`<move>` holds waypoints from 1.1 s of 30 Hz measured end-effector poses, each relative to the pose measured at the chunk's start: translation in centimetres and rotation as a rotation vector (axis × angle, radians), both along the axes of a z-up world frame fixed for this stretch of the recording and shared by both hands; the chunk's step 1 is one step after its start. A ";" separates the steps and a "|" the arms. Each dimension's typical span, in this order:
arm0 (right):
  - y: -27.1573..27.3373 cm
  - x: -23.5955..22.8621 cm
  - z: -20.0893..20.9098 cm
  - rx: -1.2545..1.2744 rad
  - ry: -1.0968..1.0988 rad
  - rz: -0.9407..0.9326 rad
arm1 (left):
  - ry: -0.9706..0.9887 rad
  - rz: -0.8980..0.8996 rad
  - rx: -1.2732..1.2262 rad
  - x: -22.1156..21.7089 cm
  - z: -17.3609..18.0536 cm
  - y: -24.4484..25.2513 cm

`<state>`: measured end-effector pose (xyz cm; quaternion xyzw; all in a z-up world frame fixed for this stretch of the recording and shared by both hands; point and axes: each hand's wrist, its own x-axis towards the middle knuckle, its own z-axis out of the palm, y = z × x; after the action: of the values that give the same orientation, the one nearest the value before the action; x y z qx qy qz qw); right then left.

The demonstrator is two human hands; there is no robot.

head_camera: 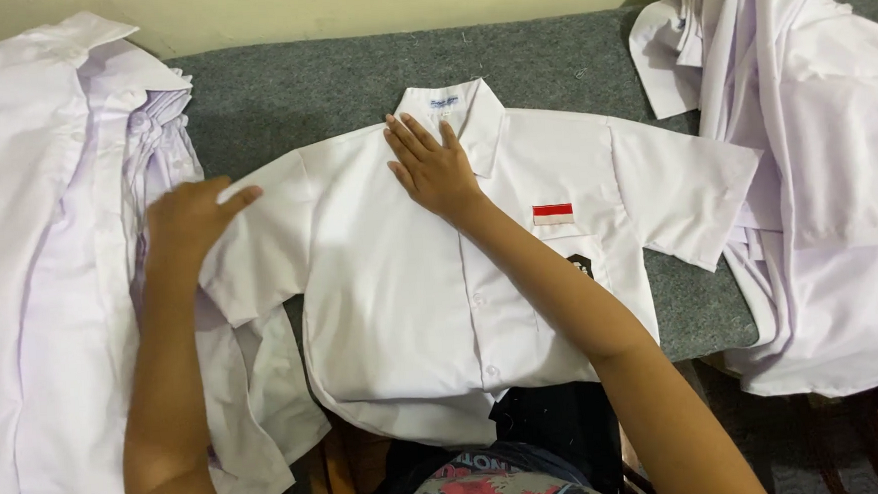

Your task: Folding a white school uniform shirt on a flat work surface

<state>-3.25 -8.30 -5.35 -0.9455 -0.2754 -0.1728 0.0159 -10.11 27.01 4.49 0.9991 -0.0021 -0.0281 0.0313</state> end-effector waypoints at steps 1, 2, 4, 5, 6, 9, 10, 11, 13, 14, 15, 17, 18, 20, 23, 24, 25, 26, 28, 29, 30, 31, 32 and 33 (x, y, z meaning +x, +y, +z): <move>-0.1 0.1 -0.2 -0.001 -0.002 0.003 | -0.002 0.003 -0.001 0.0 0.5 0.2; -0.1 0.2 -0.4 -0.013 -0.095 0.006 | -0.010 0.033 0.035 -0.1 1.0 0.4; -0.1 0.1 -0.7 -0.022 -0.189 0.011 | -0.019 0.067 0.073 -0.3 2.2 0.6; 0.0 0.1 -0.6 -0.026 -0.201 0.008 | 0.013 0.099 -0.027 -0.5 2.8 0.5; -0.1 0.0 -0.5 -0.031 -0.213 0.003 | 0.044 0.128 -0.129 -0.6 3.5 0.3; -0.1 0.1 -0.8 -0.025 -0.237 0.007 | -0.088 0.083 -0.219 -0.8 3.7 0.5; -0.1 0.1 -0.7 -0.026 -0.235 0.009 | -0.086 0.084 -0.221 -0.5 2.2 1.4; -0.1 0.0 -0.6 -0.071 -0.168 -0.016 | -0.226 0.002 -0.074 -0.3 0.7 2.3; 0.2 0.0 -0.4 -0.113 -0.103 -0.036 | -0.366 -0.078 0.077 -0.7 -0.6 2.4; 0.2 0.0 -0.4 -0.106 -0.103 -0.037 | -0.409 -0.061 0.094 -1.2 -0.4 1.5; 0.2 0.0 -0.5 -0.099 -0.102 -0.039 | -0.452 -0.043 0.110 -1.7 -0.4 0.6; 0.2 -0.7 1.7 -0.122 0.074 -0.042 | -0.461 -0.127 -0.019 -2.7 -2.2 -2.6; 0.3 -0.9 2.9 -0.147 0.246 -0.049 | -0.475 -0.212 -0.153 -3.1 -3.0 -4.1; 0.4 -0.9 2.8 -0.149 0.244 -0.044 | -0.458 -0.203 -0.095 -5.6 -4.4 -6.3; 0.3 -0.9 2.7 -0.145 0.233 -0.048 | -0.315 -0.159 -0.101 -7.0 -5.9 -6.1; 0.2 -1.0 2.6 -0.137 0.223 -0.056 | -0.188 -0.123 -0.161 -7.1 -6.3 -5.4; 0.0 -1.0 2.8 -0.139 0.223 -0.057 | -0.189 -0.124 -0.163 -7.0 -6.7 -5.1; 0.1 -1.0 3.0 -0.134 0.232 -0.057 | -0.171 -0.082 -0.129 -7.0 -7.0 -4.6; 0.2 -1.1 3.2 -0.129 0.239 -0.057 | -0.155 -0.040 -0.095 -7.0 -7.7 -3.6; 0.1 -1.1 3.2 -0.118 0.242 -0.053 | -0.201 -0.007 -0.063 -7.1 -8.1 -3.2; 0.1 -1.2 3.2 -0.108 0.246 -0.048 | -0.246 0.027 -0.032 -7.2 -8.4 -2.7; 0.1 -1.0 3.1 -0.110 0.245 -0.048 | -0.247 0.027 -0.033 -7.0 -8.8 -2.6; 0.1 -1.0 3.0 -0.103 0.249 -0.045 | -0.257 0.051 -0.033 -7.0 -9.2 -2.5; 0.1 -0.9 3.0 -0.096 0.252 -0.042 | -0.267 0.075 -0.033 -6.9 -9.5 -2.4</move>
<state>-4.16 -8.17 -2.38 -0.9649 -0.2595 -0.0395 0.0016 -17.01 24.56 -4.98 0.9927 0.0304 0.1061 0.0483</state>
